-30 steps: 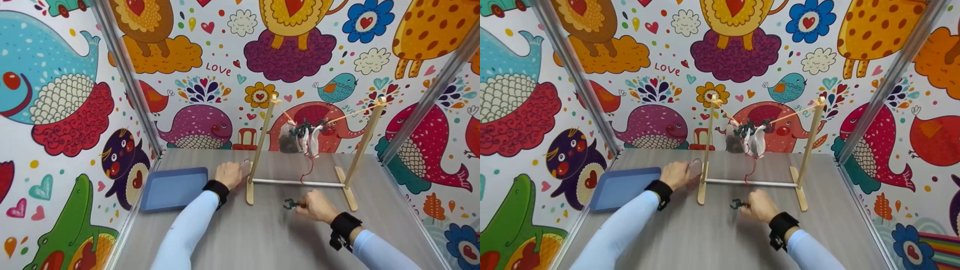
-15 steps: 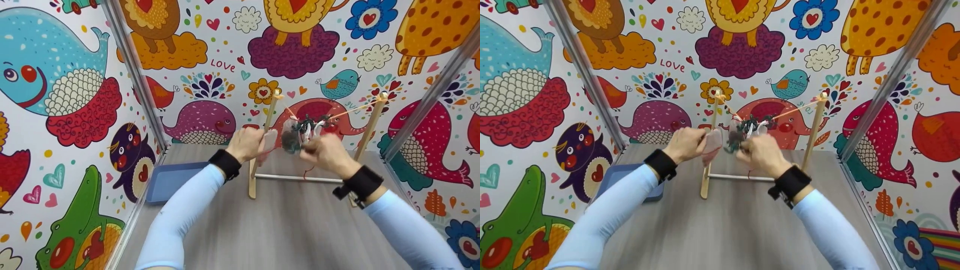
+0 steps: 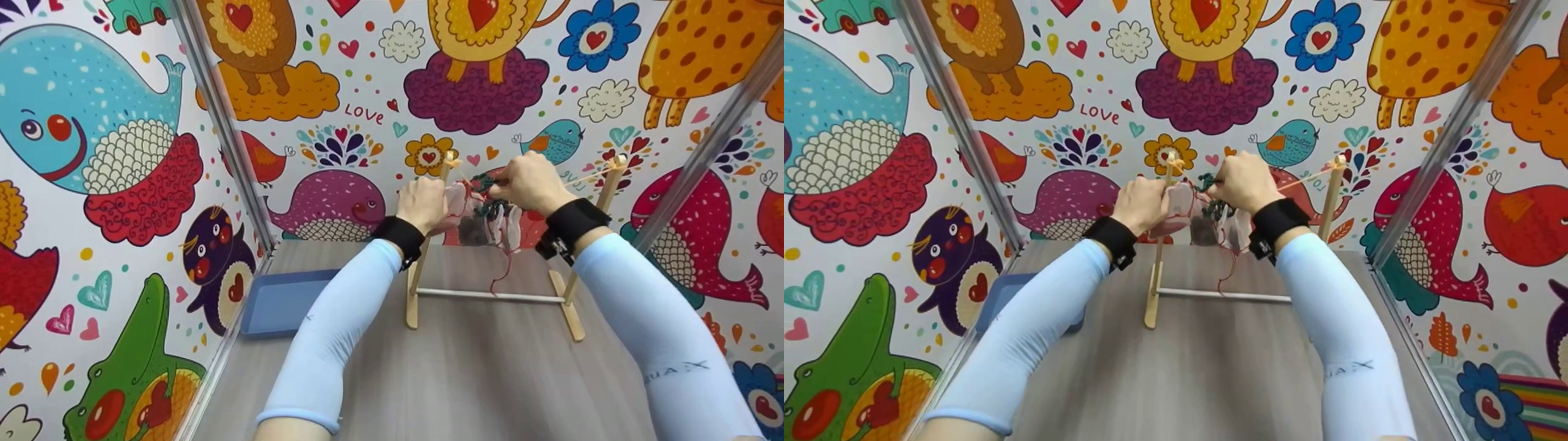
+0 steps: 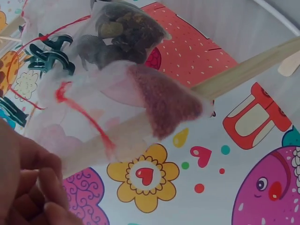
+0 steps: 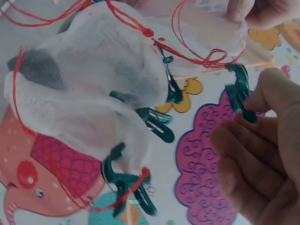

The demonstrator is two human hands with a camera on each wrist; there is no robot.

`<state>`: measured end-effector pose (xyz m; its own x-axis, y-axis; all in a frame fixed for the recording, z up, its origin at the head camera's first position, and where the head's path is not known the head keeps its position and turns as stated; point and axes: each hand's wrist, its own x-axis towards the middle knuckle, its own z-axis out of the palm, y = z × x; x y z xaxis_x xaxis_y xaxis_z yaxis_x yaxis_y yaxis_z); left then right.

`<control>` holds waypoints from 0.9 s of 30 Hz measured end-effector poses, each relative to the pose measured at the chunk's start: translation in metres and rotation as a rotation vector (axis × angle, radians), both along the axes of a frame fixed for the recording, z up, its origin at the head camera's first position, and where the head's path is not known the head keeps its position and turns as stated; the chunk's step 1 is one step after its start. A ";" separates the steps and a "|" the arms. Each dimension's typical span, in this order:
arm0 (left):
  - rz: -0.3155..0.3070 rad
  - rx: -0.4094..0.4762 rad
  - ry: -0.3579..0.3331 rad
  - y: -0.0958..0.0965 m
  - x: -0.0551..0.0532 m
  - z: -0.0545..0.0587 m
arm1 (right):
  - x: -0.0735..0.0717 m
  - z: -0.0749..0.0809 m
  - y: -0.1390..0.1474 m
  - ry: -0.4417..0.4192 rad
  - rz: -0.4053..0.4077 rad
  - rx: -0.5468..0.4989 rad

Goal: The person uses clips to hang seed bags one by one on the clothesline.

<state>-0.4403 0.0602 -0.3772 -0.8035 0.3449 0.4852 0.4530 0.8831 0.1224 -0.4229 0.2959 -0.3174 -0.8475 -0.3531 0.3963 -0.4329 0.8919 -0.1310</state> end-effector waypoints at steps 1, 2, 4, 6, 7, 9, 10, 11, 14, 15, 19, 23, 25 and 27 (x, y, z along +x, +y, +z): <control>0.009 -0.012 -0.011 0.001 0.000 -0.001 | -0.004 -0.002 -0.001 -0.039 0.008 -0.005; 0.017 -0.022 -0.021 0.002 0.000 -0.003 | -0.006 -0.004 -0.002 -0.072 0.016 -0.013; 0.022 -0.027 -0.043 0.005 0.001 -0.005 | -0.011 -0.007 -0.003 -0.111 0.030 -0.023; 0.022 -0.023 -0.049 0.008 0.002 -0.006 | -0.014 -0.010 -0.005 -0.125 0.047 -0.023; 0.019 -0.020 -0.054 0.010 0.002 -0.006 | -0.016 -0.012 -0.005 -0.126 0.059 -0.020; 0.013 -0.012 -0.049 0.014 0.002 -0.006 | -0.017 -0.014 -0.007 -0.130 0.087 -0.020; 0.009 -0.007 -0.046 0.016 0.002 -0.005 | -0.018 -0.015 -0.007 -0.134 0.101 -0.022; 0.005 -0.001 -0.043 0.017 0.001 -0.005 | -0.018 -0.016 -0.008 -0.139 0.113 -0.026; -0.011 0.027 -0.043 0.020 0.000 -0.006 | -0.017 -0.020 -0.008 -0.133 0.135 -0.040; -0.016 0.042 -0.045 0.021 0.000 -0.006 | -0.017 -0.021 -0.008 -0.120 0.137 -0.045; -0.049 0.131 -0.070 0.018 -0.001 -0.010 | -0.014 -0.033 -0.005 -0.037 0.116 -0.060; -0.097 0.229 -0.076 0.010 0.002 -0.019 | 0.002 -0.051 -0.007 0.137 0.068 -0.069; -0.122 0.281 -0.065 0.003 0.005 -0.025 | 0.013 -0.065 -0.008 0.275 0.066 -0.091; -0.148 0.338 -0.043 -0.008 0.009 -0.032 | 0.026 -0.082 -0.008 0.403 0.088 -0.128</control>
